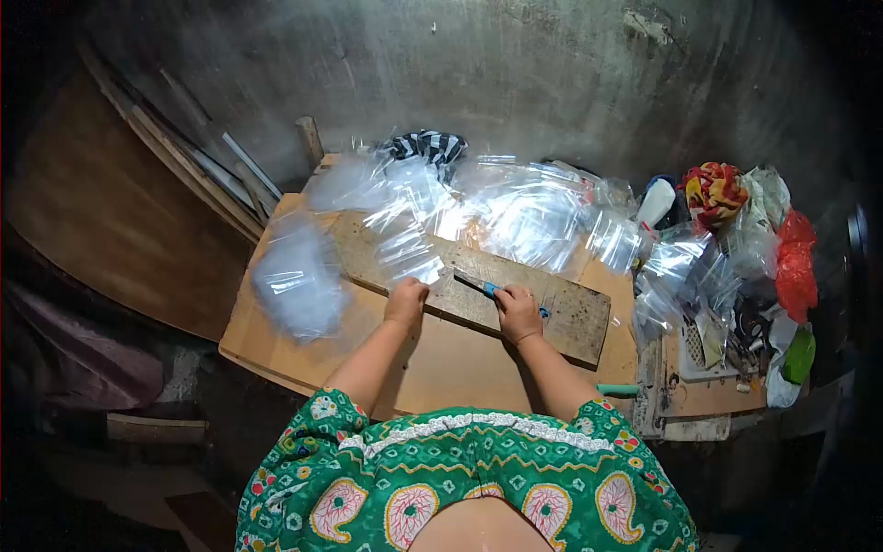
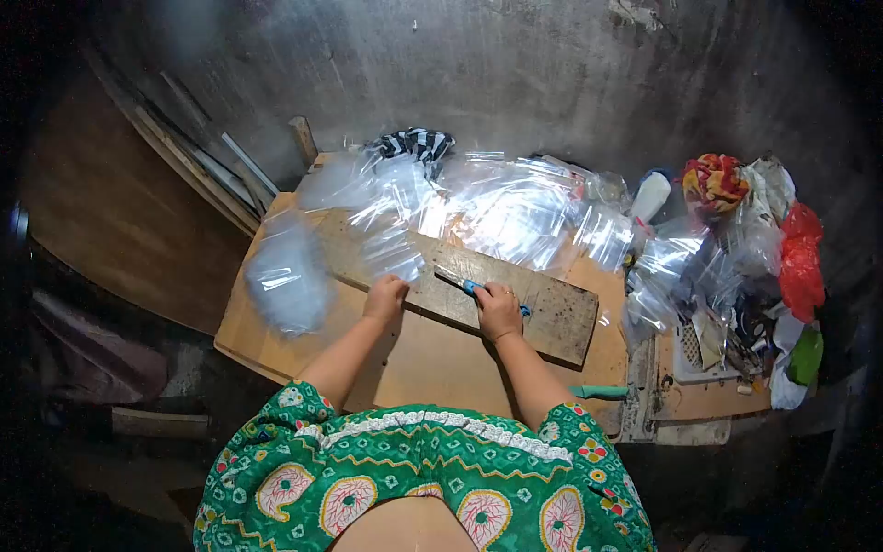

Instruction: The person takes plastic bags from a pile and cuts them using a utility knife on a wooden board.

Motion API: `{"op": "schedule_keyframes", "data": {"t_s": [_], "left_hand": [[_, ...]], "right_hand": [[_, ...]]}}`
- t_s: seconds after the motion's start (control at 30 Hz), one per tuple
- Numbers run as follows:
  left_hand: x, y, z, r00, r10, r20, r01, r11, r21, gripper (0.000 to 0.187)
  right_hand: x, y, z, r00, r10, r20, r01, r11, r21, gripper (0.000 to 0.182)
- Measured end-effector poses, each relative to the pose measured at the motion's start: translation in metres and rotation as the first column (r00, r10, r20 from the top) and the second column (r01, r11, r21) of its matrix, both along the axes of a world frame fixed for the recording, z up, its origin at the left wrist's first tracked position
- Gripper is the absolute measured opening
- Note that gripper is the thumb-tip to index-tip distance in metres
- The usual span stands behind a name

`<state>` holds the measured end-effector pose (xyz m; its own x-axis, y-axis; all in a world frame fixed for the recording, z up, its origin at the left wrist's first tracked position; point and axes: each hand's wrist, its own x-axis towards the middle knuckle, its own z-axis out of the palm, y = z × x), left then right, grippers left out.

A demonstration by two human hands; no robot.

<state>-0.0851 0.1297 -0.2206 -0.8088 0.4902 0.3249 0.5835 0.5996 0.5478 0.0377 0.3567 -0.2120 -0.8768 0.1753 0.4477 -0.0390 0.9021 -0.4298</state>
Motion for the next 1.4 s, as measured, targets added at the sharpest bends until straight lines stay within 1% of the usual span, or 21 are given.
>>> {"op": "schedule_keyframes", "data": {"t_s": [0.07,0.13,0.17,0.2,0.23,0.3,0.37,0.4,0.47,0.5,0.57,0.63,0.73,0.8,0.9,0.97,1.03,1.1,1.23,1.3,1.4], "left_hand": [[-0.018,-0.013,0.014,0.995,0.096,-0.034,-0.1,0.983,-0.151,0.009],[-0.055,-0.033,0.049,0.945,0.327,-0.009,-0.324,0.934,-0.15,0.019],[-0.088,-0.054,0.057,0.898,0.428,-0.096,-0.438,0.891,-0.121,0.026],[-0.111,-0.077,0.086,0.872,0.43,-0.235,-0.437,0.899,0.024,0.027],[-0.127,-0.096,0.123,0.793,0.579,-0.19,-0.573,0.815,0.092,0.028],[-0.137,-0.122,0.195,0.654,0.68,-0.331,-0.687,0.717,0.118,0.025],[-0.12,-0.13,0.246,0.52,0.699,-0.491,-0.756,0.644,0.116,0.02],[-0.113,-0.131,0.257,0.514,0.702,-0.494,-0.761,0.639,0.117,0.02],[-0.1,-0.134,0.264,0.5,0.482,-0.719,-0.606,0.788,0.107,0.015],[-0.09,-0.133,0.259,0.498,0.486,-0.718,-0.612,0.784,0.106,0.015],[-0.062,-0.121,0.235,0.59,0.278,-0.758,-0.555,0.822,-0.131,0.012],[-0.028,-0.103,0.196,0.661,0.172,-0.731,-0.447,0.872,-0.199,0.012],[0.016,-0.084,0.108,0.885,0.096,-0.456,-0.271,0.902,-0.336,0.007],[0.054,-0.064,0.062,0.967,0.176,-0.183,-0.249,0.795,-0.554,0.006],[0.098,-0.053,0.025,0.973,0.124,-0.195,-0.207,0.844,-0.495,0.008],[0.11,-0.053,0.006,0.962,0.193,-0.194,-0.265,0.84,-0.474,0.009],[0.117,-0.061,0.009,0.963,0.158,-0.219,-0.248,0.838,-0.486,0.009],[0.113,-0.069,0.008,0.959,0.156,-0.238,-0.237,0.9,-0.365,0.008],[0.115,-0.068,-0.001,0.958,0.181,-0.223,-0.255,0.893,-0.37,0.006],[0.106,-0.062,-0.004,0.967,0.205,-0.149,-0.236,0.941,-0.242,0.008],[0.114,-0.054,0.015,0.971,0.203,-0.127,-0.232,0.93,-0.284,0.007]], "right_hand": [[-0.001,0.001,-0.001,1.0,0.01,-0.008,-0.01,1.0,0.009,0.016],[0.0,0.002,-0.002,1.0,0.025,-0.016,-0.025,1.0,0.017,0.016],[0.0,0.002,-0.001,1.0,0.021,-0.016,-0.021,1.0,0.019,0.016],[0.0,0.002,-0.001,1.0,0.018,-0.018,-0.017,1.0,0.019,0.017],[-0.001,0.002,-0.001,0.999,0.028,-0.023,-0.028,0.999,0.017,0.017],[0.0,0.001,-0.001,1.0,0.004,0.03,-0.005,1.0,0.026,0.018],[-0.001,-0.001,0.0,1.0,0.014,0.014,-0.014,1.0,0.024,0.018],[-0.001,0.0,0.0,1.0,0.007,0.014,-0.008,1.0,0.026,0.018],[0.001,0.001,0.0,1.0,0.007,0.018,-0.007,1.0,0.029,0.017],[-0.001,0.002,-0.001,1.0,0.014,0.027,-0.014,1.0,0.008,0.018],[-0.002,0.0,-0.001,0.999,0.03,0.038,-0.03,1.0,-0.009,0.018],[0.002,-0.004,-0.002,0.997,0.058,0.04,-0.055,0.996,-0.063,0.02],[0.022,-0.024,0.018,0.986,0.154,0.071,-0.143,0.979,-0.143,0.022],[0.043,-0.036,0.024,0.967,0.247,0.054,-0.236,0.959,-0.159,0.023],[0.075,-0.047,0.035,0.937,0.312,0.16,-0.279,0.939,-0.198,0.022],[0.085,-0.045,0.041,0.921,0.348,0.177,-0.324,0.934,-0.149,0.021],[0.096,-0.047,0.04,0.902,0.383,0.198,-0.368,0.924,-0.109,0.021],[0.099,-0.056,0.037,0.883,0.383,0.272,-0.378,0.923,-0.074,0.02],[0.102,-0.06,0.029,0.903,0.381,0.199,-0.383,0.923,-0.03,0.02],[0.094,-0.067,0.022,0.912,0.361,0.193,-0.364,0.931,-0.021,0.019],[0.097,-0.067,0.028,0.915,0.36,0.179,-0.362,0.932,-0.025,0.019]]}}
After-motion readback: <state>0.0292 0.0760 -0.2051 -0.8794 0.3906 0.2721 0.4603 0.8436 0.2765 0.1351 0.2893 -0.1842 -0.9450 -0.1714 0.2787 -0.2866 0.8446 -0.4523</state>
